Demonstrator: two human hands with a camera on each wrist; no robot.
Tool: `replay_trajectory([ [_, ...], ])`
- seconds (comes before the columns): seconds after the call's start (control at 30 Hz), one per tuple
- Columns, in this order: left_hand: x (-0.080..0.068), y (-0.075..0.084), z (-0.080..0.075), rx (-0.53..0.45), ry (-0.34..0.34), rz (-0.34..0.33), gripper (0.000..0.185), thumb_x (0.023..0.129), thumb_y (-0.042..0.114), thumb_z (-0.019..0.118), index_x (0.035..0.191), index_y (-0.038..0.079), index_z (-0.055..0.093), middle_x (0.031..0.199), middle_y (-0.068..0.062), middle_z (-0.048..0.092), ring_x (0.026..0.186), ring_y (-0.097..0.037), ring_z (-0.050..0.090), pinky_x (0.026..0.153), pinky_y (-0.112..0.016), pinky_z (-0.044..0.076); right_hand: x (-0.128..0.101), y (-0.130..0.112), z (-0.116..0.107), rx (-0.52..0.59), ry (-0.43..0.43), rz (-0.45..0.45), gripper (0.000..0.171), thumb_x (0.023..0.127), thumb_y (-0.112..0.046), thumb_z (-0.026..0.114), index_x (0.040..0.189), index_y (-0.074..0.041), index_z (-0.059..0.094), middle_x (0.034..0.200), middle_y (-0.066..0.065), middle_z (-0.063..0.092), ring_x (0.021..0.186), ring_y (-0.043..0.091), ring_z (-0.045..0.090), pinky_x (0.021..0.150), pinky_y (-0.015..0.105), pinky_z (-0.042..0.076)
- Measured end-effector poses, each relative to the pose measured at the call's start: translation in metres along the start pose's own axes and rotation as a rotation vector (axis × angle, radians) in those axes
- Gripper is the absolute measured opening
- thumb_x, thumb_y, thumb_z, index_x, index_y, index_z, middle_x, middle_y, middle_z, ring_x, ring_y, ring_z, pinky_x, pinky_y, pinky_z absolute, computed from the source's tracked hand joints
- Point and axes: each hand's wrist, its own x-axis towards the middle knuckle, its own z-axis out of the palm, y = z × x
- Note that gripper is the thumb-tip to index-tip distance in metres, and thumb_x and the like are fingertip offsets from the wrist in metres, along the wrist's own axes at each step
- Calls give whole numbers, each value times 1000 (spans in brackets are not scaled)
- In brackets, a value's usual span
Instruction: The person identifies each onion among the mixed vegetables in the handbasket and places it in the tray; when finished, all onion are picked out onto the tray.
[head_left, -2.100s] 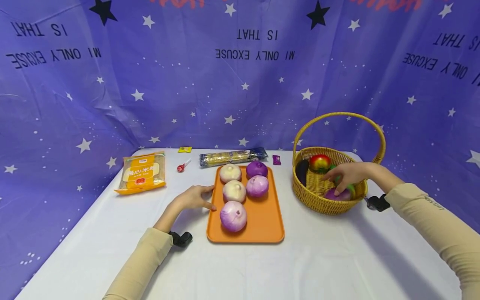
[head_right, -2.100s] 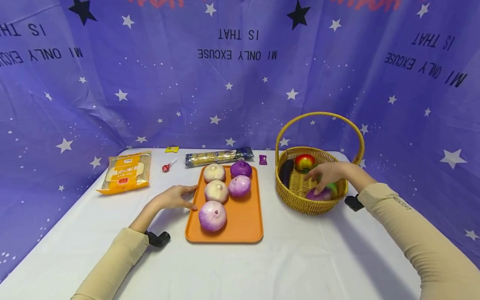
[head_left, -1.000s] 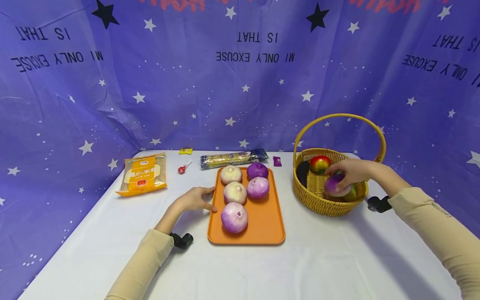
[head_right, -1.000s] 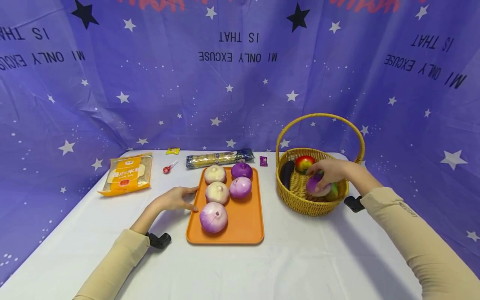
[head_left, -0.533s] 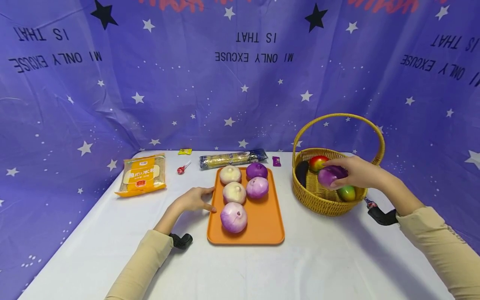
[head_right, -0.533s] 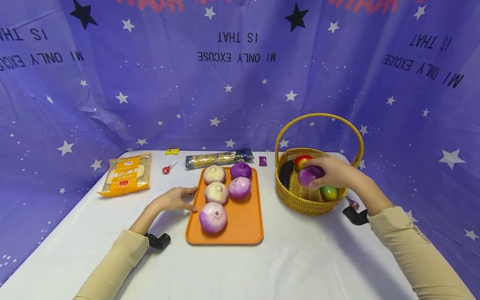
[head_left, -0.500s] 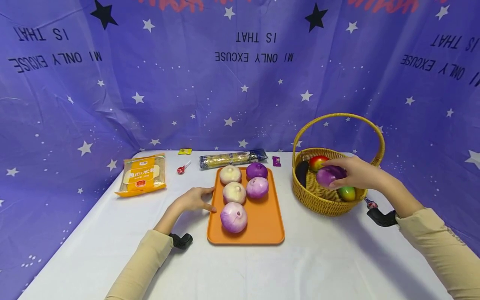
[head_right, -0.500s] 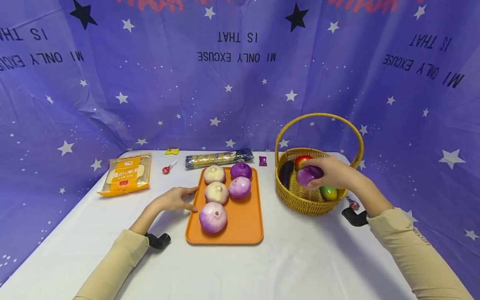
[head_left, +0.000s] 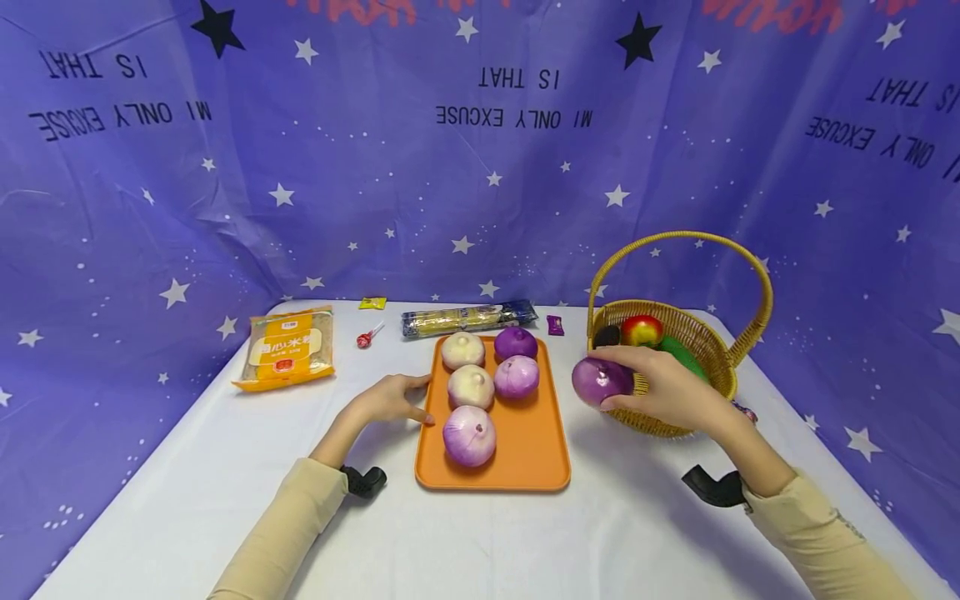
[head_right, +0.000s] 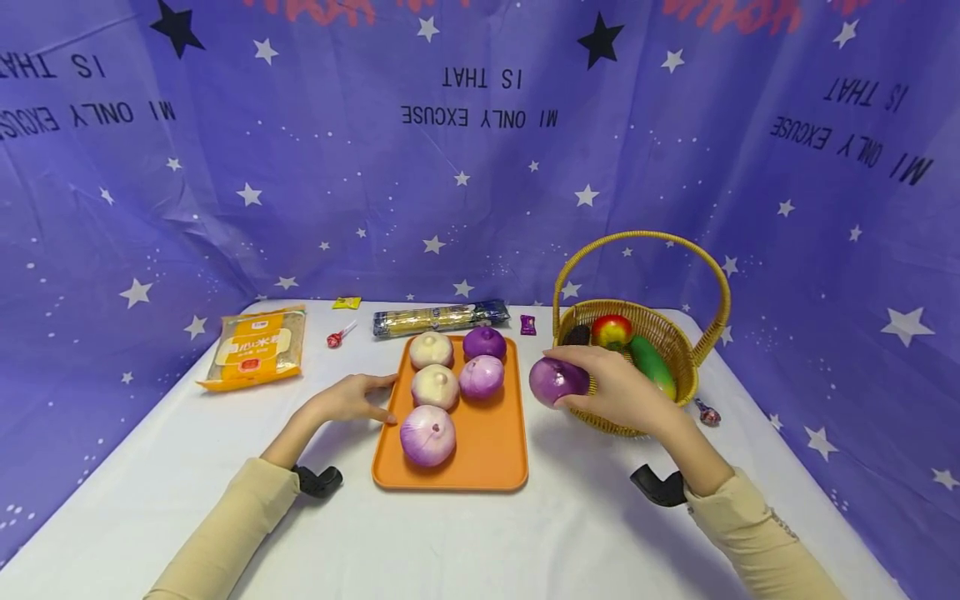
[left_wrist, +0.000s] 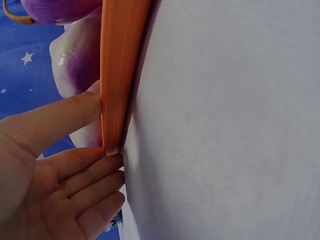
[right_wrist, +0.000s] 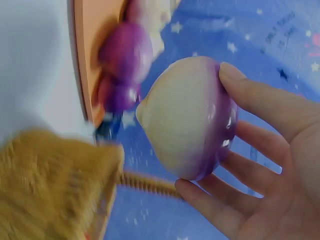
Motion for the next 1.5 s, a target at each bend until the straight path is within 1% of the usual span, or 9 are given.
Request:
replay_trajectory([
  [0.1, 0, 1, -1, -4, -3, -3, 86, 74, 36, 83, 144, 3, 44, 143, -20, 46, 133, -39, 37, 109, -51, 31, 3, -9, 15, 53, -27, -17, 64, 76, -27, 83, 134, -13, 58, 128, 2, 61, 118, 25, 56, 95, 45, 48],
  [0.27, 0, 1, 0, -1, -3, -4, 87, 74, 35, 84, 144, 3, 44, 142, -20, 47, 133, -39, 38, 109, -50, 31, 14, -19, 39, 111, -57, -38, 62, 76, -28, 83, 132, -14, 60, 127, -2, 62, 117, 20, 56, 97, 41, 48],
  [0.37, 0, 1, 1, 10, 1, 8, 87, 73, 35, 84, 143, 1, 45, 142, -20, 47, 133, -39, 39, 109, -50, 31, 21, -23, 54, 130, -84, -44, 62, 77, -29, 82, 133, -14, 59, 128, -4, 61, 118, 18, 56, 98, 40, 47],
  [0.53, 0, 2, 3, 27, 15, 32, 86, 73, 34, 84, 142, 0, 45, 141, -21, 47, 132, -39, 40, 108, -50, 32, 28, -30, 78, 152, -110, -51, 63, 80, -35, 79, 135, -12, 57, 131, -2, 59, 120, 21, 54, 100, 42, 44],
  [0.77, 0, 2, 4, 30, 4, 29, 85, 74, 34, 84, 142, -1, 46, 141, -22, 47, 131, -39, 40, 108, -50, 33, 29, -32, 100, 151, -129, -49, 61, 81, -32, 79, 134, -11, 58, 132, 1, 59, 119, 23, 54, 101, 42, 44],
  [0.9, 0, 1, 3, 30, 1, 20, 85, 74, 34, 84, 142, 0, 45, 141, -21, 47, 132, -38, 40, 108, -49, 33, 31, -32, 104, 138, -128, -52, 62, 81, -34, 78, 135, -12, 57, 133, 2, 58, 121, 23, 53, 102, 43, 43],
  [1.1, 0, 0, 0, 29, 12, 19, 86, 73, 35, 84, 142, 0, 46, 141, -20, 48, 132, -38, 40, 108, -49, 32, 31, -33, 95, 144, -106, -32, 64, 81, -31, 78, 138, -13, 54, 136, 4, 56, 124, 27, 51, 102, 47, 42],
  [1.3, 0, 0, 0, 39, 15, 21, 85, 73, 34, 84, 142, 0, 46, 141, -22, 48, 131, -39, 41, 108, -50, 33, 29, -28, 97, 152, -152, -56, 61, 82, -28, 78, 135, -8, 56, 134, 6, 57, 124, 24, 52, 104, 42, 41],
  [1.5, -1, 1, 1, 32, 18, 26, 85, 73, 34, 84, 142, 1, 46, 141, -22, 48, 131, -40, 40, 108, -50, 32, 29, -29, 100, 152, -138, -61, 60, 82, -27, 78, 134, -7, 57, 133, 7, 58, 124, 23, 52, 104, 40, 41],
])
